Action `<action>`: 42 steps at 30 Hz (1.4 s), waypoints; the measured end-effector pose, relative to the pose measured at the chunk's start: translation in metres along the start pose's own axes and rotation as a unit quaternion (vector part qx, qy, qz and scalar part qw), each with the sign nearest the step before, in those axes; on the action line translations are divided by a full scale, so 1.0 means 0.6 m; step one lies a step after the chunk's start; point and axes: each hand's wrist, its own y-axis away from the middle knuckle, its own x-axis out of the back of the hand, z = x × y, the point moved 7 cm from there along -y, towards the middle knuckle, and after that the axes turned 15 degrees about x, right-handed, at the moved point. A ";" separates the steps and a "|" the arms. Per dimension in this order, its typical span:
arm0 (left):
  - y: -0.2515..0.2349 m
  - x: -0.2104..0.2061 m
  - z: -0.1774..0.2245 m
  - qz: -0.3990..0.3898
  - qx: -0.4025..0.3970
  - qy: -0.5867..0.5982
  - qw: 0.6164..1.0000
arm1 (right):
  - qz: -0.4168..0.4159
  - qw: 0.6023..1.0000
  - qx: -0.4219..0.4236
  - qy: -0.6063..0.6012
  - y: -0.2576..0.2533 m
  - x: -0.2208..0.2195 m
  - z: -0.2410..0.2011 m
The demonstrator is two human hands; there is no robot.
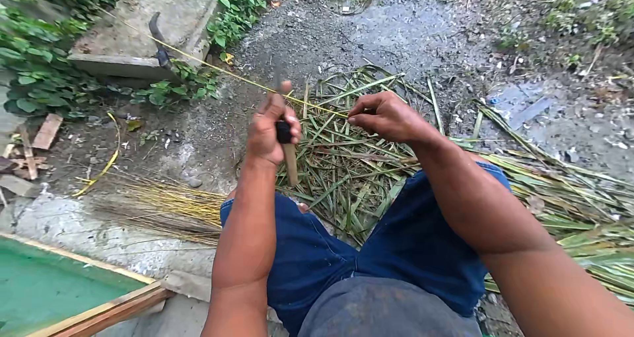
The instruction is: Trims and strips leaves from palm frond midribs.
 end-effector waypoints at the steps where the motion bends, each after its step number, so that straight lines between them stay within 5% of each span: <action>1: 0.003 0.015 0.013 0.016 -0.020 0.022 0.999 | -0.004 1.000 -0.001 0.004 0.001 0.001 0.000; 6: 0.008 -0.017 -0.022 0.008 0.020 -0.016 1.000 | -0.016 1.000 -0.009 0.015 -0.001 -0.002 0.009; 9: 0.006 0.028 0.013 0.027 -0.006 -0.022 0.999 | -0.035 0.999 -0.010 0.030 0.010 0.018 0.009; 13: 0.038 0.158 0.103 0.161 -0.108 0.069 0.979 | -0.041 0.998 -0.015 0.038 0.034 0.053 0.025; 16: 0.070 0.246 0.120 0.292 -0.174 0.175 0.924 | -0.007 0.996 -0.073 0.043 0.047 0.078 0.041; 19: 0.077 0.236 0.109 0.343 -0.186 0.182 0.902 | 0.027 0.991 -0.125 0.040 0.046 0.082 0.058; 23: 0.039 0.082 0.035 0.214 -0.038 -0.017 0.976 | 0.028 0.993 -0.117 0.004 0.017 0.039 0.052; 27: 0.002 -0.028 -0.054 0.031 0.074 -0.075 0.994 | -0.021 0.996 -0.084 -0.027 -0.009 -0.015 0.039; 34: -0.015 0.033 -0.007 0.079 -0.001 0.015 0.997 | -0.042 0.993 -0.089 -0.059 -0.005 -0.022 0.048; 42: -0.032 -0.047 -0.081 -0.010 0.110 -0.089 0.990 | -0.004 0.986 -0.070 -0.152 -0.013 -0.038 0.049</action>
